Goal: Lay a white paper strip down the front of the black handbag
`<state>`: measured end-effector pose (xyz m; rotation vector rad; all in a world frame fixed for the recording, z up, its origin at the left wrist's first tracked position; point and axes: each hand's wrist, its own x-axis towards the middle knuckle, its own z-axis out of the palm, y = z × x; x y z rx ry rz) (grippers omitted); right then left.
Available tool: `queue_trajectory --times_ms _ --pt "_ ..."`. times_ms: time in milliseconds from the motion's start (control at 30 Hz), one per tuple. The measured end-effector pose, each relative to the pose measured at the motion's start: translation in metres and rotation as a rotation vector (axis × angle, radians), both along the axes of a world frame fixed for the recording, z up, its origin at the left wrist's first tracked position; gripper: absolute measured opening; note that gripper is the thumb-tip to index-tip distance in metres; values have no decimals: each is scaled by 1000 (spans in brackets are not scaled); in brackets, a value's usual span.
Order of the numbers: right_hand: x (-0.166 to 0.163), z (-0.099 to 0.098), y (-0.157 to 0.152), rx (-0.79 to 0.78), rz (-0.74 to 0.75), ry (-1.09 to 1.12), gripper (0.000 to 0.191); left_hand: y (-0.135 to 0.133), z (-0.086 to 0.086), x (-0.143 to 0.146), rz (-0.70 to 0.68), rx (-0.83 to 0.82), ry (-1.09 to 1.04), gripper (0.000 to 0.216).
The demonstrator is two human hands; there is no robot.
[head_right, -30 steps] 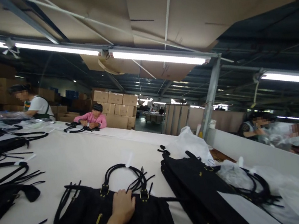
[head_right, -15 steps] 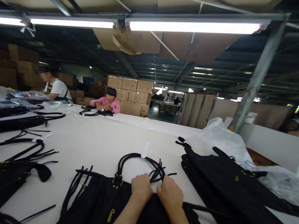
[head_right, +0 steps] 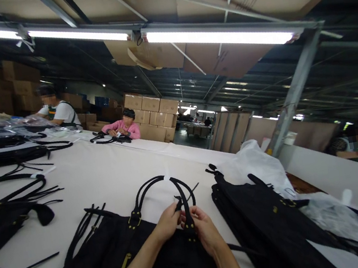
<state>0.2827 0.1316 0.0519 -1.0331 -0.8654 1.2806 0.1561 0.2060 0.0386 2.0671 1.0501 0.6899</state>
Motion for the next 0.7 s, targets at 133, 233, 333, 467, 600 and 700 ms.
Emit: queue_trajectory --times_ms 133,233,333,467,600,700 --pt "-6 -5 10 107 -204 -76 47 -13 3 -2 -121 91 78 28" --pt "0 -15 20 125 -434 -158 49 -8 12 -13 -72 116 190 25" --pt "19 -24 22 90 -651 -205 48 6 19 -33 158 130 313 36" --pt "40 -22 9 -3 -841 -409 38 15 16 -50 412 98 443 31" --pt "28 0 -3 141 -965 -1044 44 13 10 -43 526 47 461 50" --pt "1 11 -1 360 -727 -1288 39 17 11 -43 535 -30 420 54"
